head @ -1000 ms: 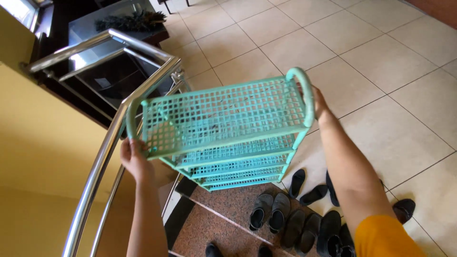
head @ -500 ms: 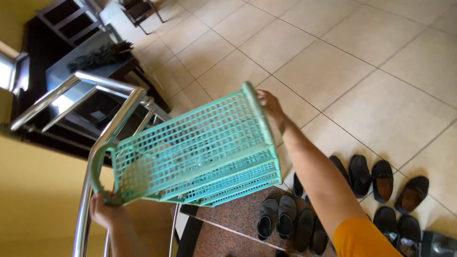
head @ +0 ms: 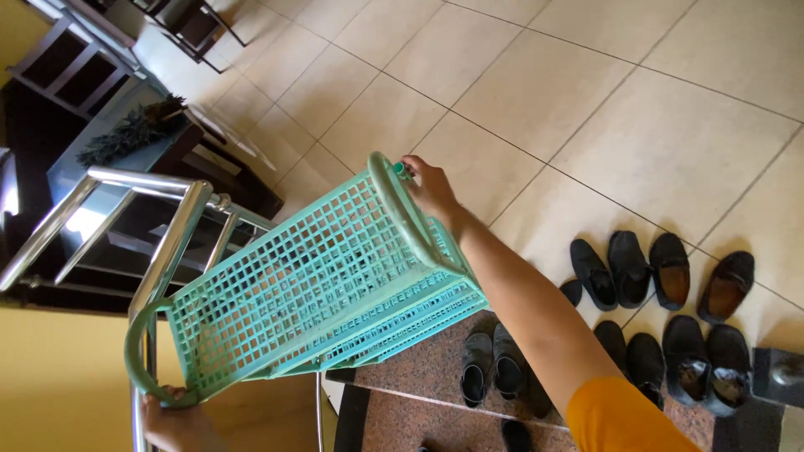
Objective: Assemble a plastic tiered shoe rack by connecting the shelves and support legs
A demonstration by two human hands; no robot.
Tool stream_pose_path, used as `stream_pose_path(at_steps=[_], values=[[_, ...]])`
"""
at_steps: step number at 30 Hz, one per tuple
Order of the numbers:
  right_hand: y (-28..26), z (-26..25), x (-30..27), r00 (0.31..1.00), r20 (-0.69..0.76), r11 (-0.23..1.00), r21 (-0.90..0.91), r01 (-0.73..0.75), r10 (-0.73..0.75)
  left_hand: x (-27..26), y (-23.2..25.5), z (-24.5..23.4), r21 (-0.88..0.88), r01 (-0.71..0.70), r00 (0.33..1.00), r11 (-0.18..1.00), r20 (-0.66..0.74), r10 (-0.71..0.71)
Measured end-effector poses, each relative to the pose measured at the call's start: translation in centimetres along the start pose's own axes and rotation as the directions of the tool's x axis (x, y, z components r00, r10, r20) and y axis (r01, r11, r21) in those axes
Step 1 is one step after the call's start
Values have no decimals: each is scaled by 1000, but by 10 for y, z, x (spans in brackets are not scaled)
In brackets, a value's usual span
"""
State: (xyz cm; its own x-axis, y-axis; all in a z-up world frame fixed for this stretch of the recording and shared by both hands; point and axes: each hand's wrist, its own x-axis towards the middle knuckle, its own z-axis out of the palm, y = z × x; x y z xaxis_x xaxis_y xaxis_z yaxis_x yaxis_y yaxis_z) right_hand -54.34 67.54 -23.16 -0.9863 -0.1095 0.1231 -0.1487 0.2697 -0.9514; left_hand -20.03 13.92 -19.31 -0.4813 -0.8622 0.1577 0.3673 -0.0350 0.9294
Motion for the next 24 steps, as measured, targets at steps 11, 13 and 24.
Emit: stream_pose_path(at_steps=[11,13,24], values=[[-31,-7,-14,999,0,987,-159,-37,38,-23,25,33,132,-1,999,991,-38,6],[-39,-11,-18,996,23,984,-161,-80,85,-18,22,22,149,-10,1000,989,-23,13],[-91,-33,-41,934,26,871,351,-343,357,15,23,51,910,-381,842,163,268,469]])
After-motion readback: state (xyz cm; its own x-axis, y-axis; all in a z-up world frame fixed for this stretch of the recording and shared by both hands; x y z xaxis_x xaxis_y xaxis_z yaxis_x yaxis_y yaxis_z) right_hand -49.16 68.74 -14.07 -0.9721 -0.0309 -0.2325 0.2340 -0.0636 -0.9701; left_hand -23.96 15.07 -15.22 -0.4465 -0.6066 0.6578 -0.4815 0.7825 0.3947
